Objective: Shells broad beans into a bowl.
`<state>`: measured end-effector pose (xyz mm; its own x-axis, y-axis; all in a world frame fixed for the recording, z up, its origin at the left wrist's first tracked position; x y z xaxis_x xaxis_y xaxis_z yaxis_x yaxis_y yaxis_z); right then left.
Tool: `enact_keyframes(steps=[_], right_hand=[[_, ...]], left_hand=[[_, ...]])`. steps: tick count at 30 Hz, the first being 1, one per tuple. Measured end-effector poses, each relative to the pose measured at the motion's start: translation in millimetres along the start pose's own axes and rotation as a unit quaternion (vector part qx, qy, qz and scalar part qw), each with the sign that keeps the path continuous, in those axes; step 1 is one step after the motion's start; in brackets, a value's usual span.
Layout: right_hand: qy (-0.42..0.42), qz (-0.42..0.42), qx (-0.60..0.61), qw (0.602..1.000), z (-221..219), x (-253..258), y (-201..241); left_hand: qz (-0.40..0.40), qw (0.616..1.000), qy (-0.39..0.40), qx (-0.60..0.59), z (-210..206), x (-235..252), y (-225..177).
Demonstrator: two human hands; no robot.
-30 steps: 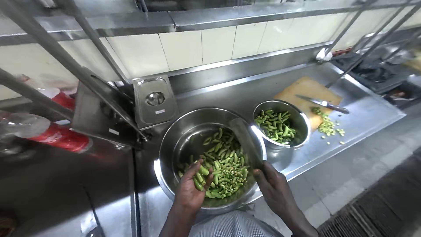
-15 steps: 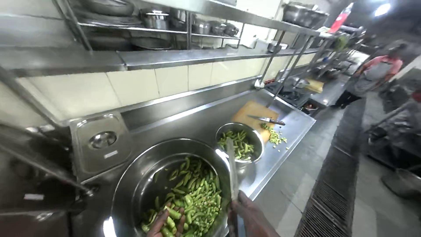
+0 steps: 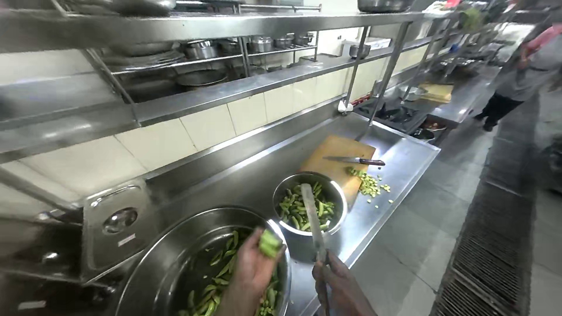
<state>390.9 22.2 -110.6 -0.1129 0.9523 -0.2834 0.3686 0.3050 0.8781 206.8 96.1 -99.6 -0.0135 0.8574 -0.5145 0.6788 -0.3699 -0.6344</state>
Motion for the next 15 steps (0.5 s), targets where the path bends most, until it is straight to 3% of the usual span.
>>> enact_keyframes(steps=[3,6,11,15], right_hand=[[-0.013,0.022,0.013,1.0,13.3,8.4,10.5],[-0.029,0.061,0.011,0.998,25.8,12.3,23.2],[-0.084,0.083,-0.001,0.993,42.1,12.4,23.5],[-0.08,0.067,-0.009,0.995,32.4,10.4,16.2]], left_hand=[[-0.012,0.994,0.024,0.109,-49.6,34.3,1.0],[-0.003,0.99,0.035,0.14,-47.4,39.7,4.0],[-0.029,0.992,0.024,0.117,20.3,27.9,-22.8],[-0.122,0.976,-0.091,0.154,95.1,46.1,-69.1]])
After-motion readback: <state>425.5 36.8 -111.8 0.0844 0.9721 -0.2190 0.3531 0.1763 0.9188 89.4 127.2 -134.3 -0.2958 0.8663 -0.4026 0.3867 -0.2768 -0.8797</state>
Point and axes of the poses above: each hand's wrist, its own x-axis towards the middle knuckle, its own z-axis out of the back of the hand, y = z × x, the point moved 6 cm from there along x, towards the middle knuckle, and after that the axes turned 4 degrees about x, right-handed, at the moved point
